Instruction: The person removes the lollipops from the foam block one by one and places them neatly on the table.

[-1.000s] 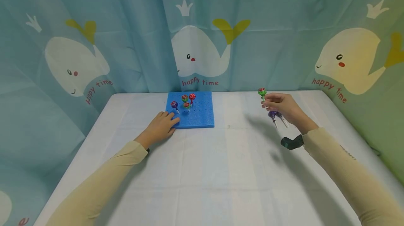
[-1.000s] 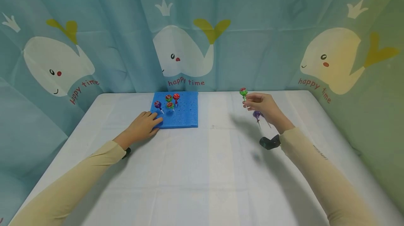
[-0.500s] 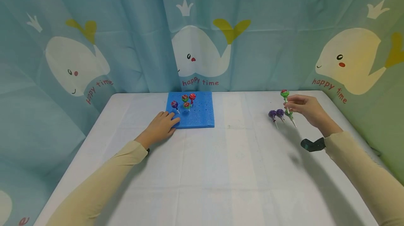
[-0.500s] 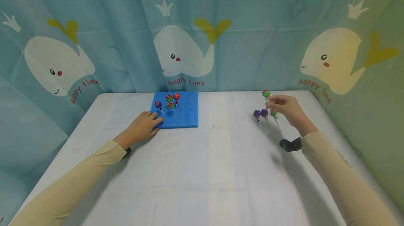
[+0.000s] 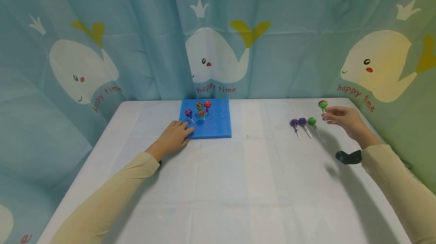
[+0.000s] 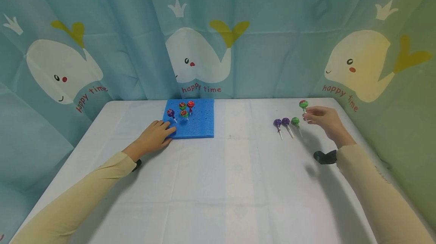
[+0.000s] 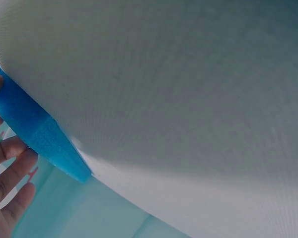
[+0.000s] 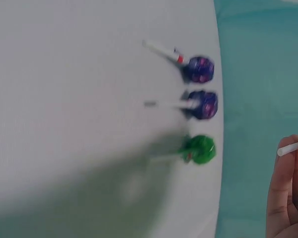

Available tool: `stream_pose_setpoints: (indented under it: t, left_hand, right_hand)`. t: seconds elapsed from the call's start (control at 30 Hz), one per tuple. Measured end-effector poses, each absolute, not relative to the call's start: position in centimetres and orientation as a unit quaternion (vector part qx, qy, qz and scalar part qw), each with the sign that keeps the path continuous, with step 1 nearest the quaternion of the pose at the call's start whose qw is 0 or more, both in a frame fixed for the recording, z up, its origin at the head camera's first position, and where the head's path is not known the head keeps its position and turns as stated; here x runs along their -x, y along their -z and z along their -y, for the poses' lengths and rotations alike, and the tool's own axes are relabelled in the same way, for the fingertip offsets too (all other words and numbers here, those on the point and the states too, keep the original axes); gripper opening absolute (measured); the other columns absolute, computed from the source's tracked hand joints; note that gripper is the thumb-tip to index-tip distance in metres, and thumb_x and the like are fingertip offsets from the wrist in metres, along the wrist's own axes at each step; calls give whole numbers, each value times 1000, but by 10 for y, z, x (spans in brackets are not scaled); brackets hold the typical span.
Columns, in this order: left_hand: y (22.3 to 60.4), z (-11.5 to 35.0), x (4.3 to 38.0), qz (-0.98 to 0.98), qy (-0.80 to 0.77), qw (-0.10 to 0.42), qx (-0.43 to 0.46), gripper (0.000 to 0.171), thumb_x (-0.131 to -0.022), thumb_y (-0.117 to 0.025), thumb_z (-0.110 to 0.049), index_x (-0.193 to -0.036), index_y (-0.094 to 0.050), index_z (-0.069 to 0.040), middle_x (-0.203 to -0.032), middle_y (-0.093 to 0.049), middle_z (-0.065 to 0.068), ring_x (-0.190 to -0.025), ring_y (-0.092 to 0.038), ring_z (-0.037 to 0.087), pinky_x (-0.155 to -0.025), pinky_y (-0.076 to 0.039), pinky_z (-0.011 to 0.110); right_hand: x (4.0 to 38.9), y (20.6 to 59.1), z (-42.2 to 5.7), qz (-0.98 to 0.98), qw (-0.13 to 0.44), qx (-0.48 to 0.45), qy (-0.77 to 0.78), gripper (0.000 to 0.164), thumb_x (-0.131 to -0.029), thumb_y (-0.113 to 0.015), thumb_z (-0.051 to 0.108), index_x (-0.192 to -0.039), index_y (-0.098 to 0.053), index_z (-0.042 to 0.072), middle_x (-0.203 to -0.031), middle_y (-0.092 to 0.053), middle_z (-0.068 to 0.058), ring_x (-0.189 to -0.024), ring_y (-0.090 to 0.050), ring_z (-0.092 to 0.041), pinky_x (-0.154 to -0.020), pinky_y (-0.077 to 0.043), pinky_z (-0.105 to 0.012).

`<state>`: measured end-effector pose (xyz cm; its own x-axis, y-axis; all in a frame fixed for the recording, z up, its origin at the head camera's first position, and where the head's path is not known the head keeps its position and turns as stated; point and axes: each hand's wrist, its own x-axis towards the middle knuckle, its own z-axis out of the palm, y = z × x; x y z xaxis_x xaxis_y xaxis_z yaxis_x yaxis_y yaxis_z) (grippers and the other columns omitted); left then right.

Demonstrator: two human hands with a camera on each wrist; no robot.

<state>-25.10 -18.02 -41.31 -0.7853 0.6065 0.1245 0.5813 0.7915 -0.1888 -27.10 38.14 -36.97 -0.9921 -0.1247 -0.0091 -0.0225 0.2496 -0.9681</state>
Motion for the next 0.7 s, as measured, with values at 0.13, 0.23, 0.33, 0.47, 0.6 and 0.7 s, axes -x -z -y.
stream_pose_setpoints:
  t: [0.13, 0.23, 0.33, 0.47, 0.6, 0.7]
  left_hand:
    - [414, 180, 251, 943, -68, 87, 313, 32, -88, -63, -24, -117, -57, -11, -112, -59, 16, -100, -55, 32, -92, -45, 47]
    - [415, 180, 251, 943, -66, 87, 314, 32, -88, -64, -24, -116, -57, -11, -111, -59, 16, -99, -55, 32, -92, -45, 47]
    - [415, 180, 251, 942, -67, 90, 315, 31, -88, -64, -23, -115, -57, -11, -110, -59, 16, -98, -55, 32, -91, -45, 47]
    - [414, 180, 250, 942, -70, 91, 314, 31, -87, -64, -23, -115, -56, -11, -110, -59, 16, -98, -55, 32, -91, -45, 47]
    - [413, 179, 251, 944, -70, 88, 312, 31, -88, -64, -24, -115, -56, -11, -111, -59, 16, -99, -55, 32, -92, -45, 47]
    - [413, 180, 251, 943, -67, 90, 313, 31, -88, -64, -24, -115, -56, -10, -111, -59, 16, -98, -55, 32, -91, -45, 47]
  right_hand:
    - [272, 374, -390, -804, 48, 28, 592, 21, -91, -58, 8, -88, -64, 28, -80, -67, 21, -75, -64, 7, -68, -51, -11]
    - [272, 378, -396, -833, 55, 2, 550, 16, -92, -58, 16, -89, -61, 31, -79, -64, 26, -75, -62, 9, -69, -50, -10]
    - [274, 382, -401, -843, 59, -18, 535, 15, -92, -59, 18, -87, -61, 33, -77, -64, 27, -74, -62, 8, -70, -51, -11]
    - [276, 389, -407, -835, 59, -22, 547, 22, -91, -60, 15, -83, -63, 34, -75, -65, 25, -72, -63, 5, -68, -52, -14]
    - [278, 395, -410, -835, 61, -29, 546, 27, -90, -61, 13, -78, -65, 36, -73, -65, 24, -69, -62, 5, -66, -51, -14]
    - [280, 398, -409, -842, 67, -49, 533, 30, -89, -63, 12, -74, -64, 38, -71, -63, 25, -68, -60, 6, -66, -51, -14]
